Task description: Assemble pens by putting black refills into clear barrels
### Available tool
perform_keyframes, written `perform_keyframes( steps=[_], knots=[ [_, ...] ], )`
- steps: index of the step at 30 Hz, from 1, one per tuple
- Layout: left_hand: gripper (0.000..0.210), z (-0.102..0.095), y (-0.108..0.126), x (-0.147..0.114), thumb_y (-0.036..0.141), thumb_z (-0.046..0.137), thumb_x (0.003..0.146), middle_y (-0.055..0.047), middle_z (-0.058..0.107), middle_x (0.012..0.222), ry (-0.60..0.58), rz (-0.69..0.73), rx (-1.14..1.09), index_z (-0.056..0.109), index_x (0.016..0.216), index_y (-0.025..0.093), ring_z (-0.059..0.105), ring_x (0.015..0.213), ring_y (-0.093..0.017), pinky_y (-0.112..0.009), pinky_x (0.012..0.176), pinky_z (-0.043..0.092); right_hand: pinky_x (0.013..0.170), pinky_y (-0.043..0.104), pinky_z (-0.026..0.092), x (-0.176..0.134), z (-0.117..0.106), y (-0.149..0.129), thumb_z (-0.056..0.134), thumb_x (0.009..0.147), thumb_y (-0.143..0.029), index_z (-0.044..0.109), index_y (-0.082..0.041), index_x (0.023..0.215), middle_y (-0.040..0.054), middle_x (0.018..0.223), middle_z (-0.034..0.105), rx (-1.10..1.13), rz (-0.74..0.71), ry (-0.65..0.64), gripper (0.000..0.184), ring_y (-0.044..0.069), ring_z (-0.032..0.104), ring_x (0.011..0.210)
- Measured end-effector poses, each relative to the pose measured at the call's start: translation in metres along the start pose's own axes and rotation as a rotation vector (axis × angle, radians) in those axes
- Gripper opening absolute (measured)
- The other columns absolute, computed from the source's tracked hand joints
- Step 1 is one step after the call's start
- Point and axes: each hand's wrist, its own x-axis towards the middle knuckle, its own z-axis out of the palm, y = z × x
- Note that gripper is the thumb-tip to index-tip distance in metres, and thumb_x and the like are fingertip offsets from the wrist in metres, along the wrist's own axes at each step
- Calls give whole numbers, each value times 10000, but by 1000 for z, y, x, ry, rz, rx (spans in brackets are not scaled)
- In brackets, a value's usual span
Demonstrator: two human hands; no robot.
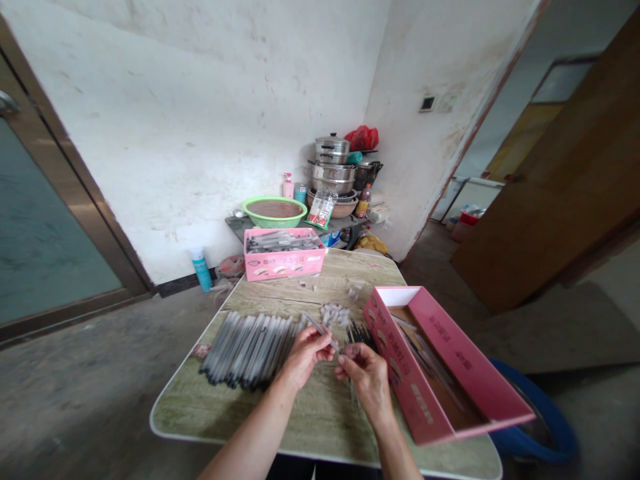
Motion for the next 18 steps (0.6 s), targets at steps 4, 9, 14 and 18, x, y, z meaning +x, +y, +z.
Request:
perform_keyframes(
  steps=[4, 9, 14, 18],
  knots=[
    [302, 1, 2, 0, 278, 780, 708, -46, 676, 722, 0, -1, -6, 584, 869, 114, 615, 593, -121, -215, 531, 480, 490, 269, 519, 1, -1, 1, 775, 698, -359, 610, -153, 730, 0, 637, 622, -1, -9, 0, 266, 152, 606, 510],
    [295, 2, 2, -1, 276, 775, 714, -51, 682, 725, -6, 2, 4, 583, 870, 115, 614, 594, -121, -217, 535, 482, 497, 272, 516, 0, -1, 3, 765, 709, -347, 616, -156, 739, 2, 646, 626, -8, -14, -4, 244, 156, 607, 517],
    [292, 1, 2, 0, 278, 770, 718, -55, 680, 737, -15, -1, 34, 581, 872, 118, 618, 607, -124, -224, 546, 489, 507, 278, 519, -1, -2, 3, 759, 718, -346, 607, -159, 756, 1, 653, 621, -16, -13, -7, 244, 160, 612, 529],
    [286, 1, 1, 0, 282, 765, 724, -51, 670, 730, -28, 2, 54, 583, 873, 119, 619, 614, -129, -230, 552, 489, 503, 276, 516, -1, -2, 1, 766, 710, -337, 578, -169, 772, 0, 668, 626, 9, -9, -8, 260, 159, 611, 530]
  ],
)
